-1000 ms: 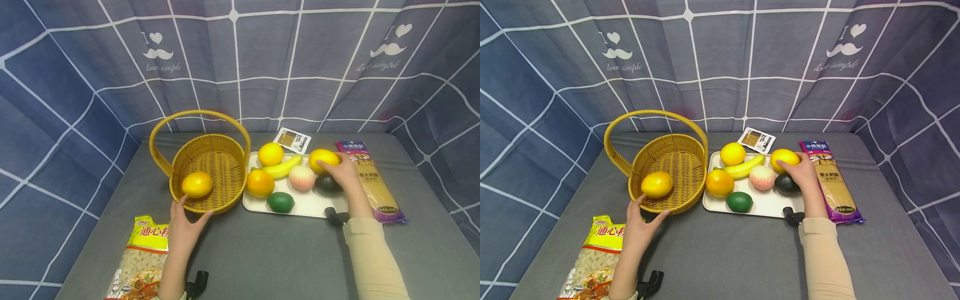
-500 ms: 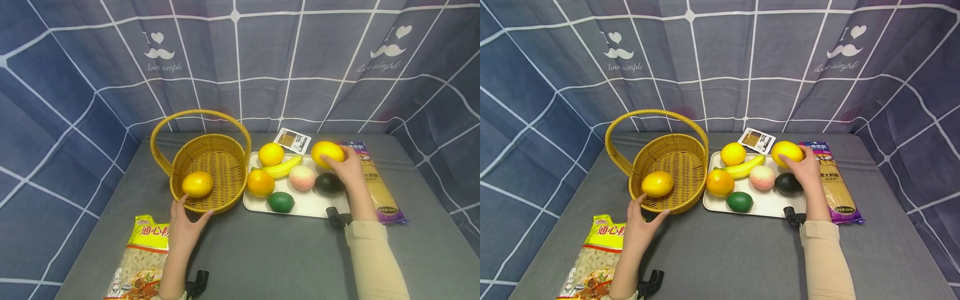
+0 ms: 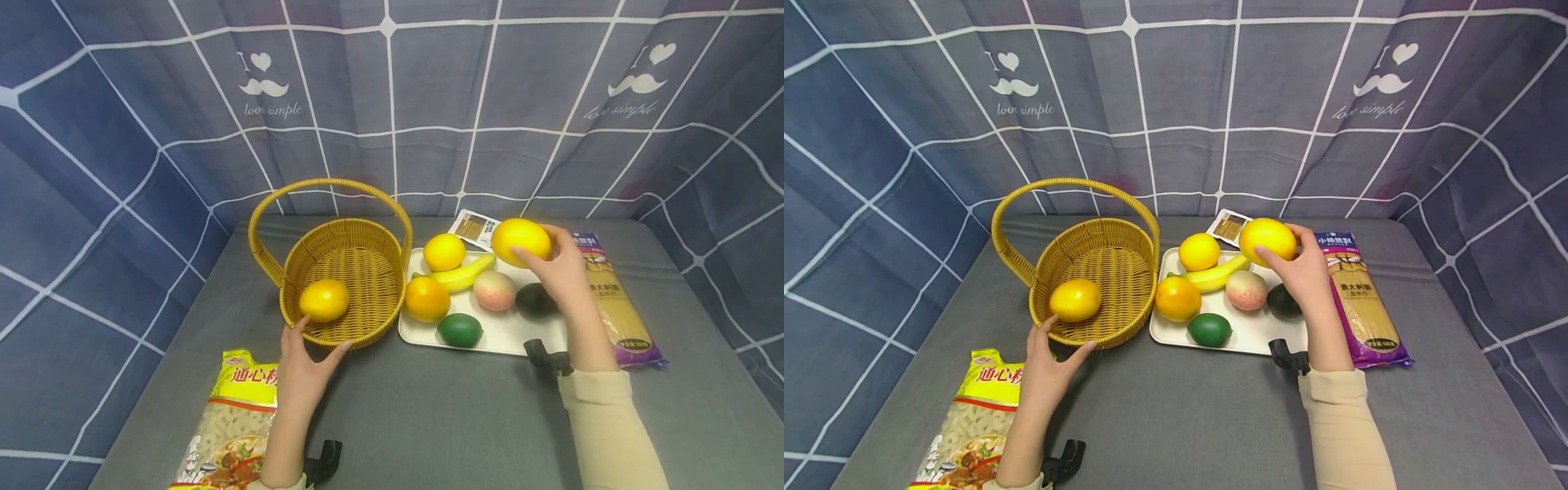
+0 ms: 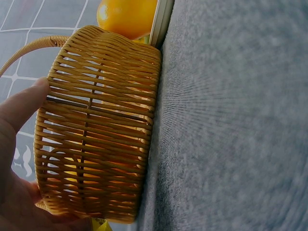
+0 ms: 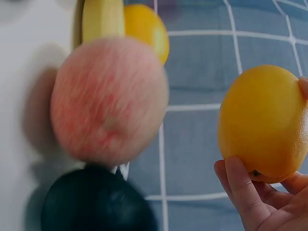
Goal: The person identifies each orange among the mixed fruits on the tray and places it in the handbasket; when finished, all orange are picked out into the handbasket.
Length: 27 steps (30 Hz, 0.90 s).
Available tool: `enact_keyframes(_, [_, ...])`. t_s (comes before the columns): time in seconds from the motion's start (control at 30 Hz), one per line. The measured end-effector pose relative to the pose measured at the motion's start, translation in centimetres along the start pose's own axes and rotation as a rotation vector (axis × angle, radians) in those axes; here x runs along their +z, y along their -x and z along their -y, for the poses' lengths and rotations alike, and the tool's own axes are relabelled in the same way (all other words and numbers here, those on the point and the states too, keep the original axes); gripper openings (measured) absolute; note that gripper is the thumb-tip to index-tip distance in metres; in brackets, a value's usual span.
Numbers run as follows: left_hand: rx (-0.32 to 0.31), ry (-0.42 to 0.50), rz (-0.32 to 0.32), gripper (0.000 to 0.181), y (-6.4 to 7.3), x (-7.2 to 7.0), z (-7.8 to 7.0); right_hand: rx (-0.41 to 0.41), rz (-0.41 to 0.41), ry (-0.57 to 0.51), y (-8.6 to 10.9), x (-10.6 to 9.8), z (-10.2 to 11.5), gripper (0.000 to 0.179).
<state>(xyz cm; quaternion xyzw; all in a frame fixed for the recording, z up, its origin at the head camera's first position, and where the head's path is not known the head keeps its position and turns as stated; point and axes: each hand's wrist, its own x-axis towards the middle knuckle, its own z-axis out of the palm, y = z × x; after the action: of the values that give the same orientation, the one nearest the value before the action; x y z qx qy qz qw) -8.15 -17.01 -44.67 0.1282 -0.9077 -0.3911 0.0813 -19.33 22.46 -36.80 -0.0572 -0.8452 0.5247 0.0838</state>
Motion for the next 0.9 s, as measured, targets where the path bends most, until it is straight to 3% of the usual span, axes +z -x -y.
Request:
enact_keyframes(0.27, [0.004,0.002,0.001,0.096,0.0,0.0,0.0,-0.097,0.047,-0.028,1.4,1.8,2.2,0.078])
enact_keyframes(0.43, [0.007,-0.003,0.003,0.096,0.0,-0.1,0.0,-0.137,0.120,-0.057,2.4,3.3,3.3,0.077])
enact_keyframes(0.67, [-0.004,-0.003,0.007,0.096,0.0,-0.1,-0.1,-0.120,0.255,-0.024,3.2,6.6,3.8,0.076])
enact_keyframes(0.9, [-0.003,-0.002,0.005,0.095,0.1,-0.1,-0.2,-0.171,0.334,-0.020,4.2,9.8,4.5,0.075])
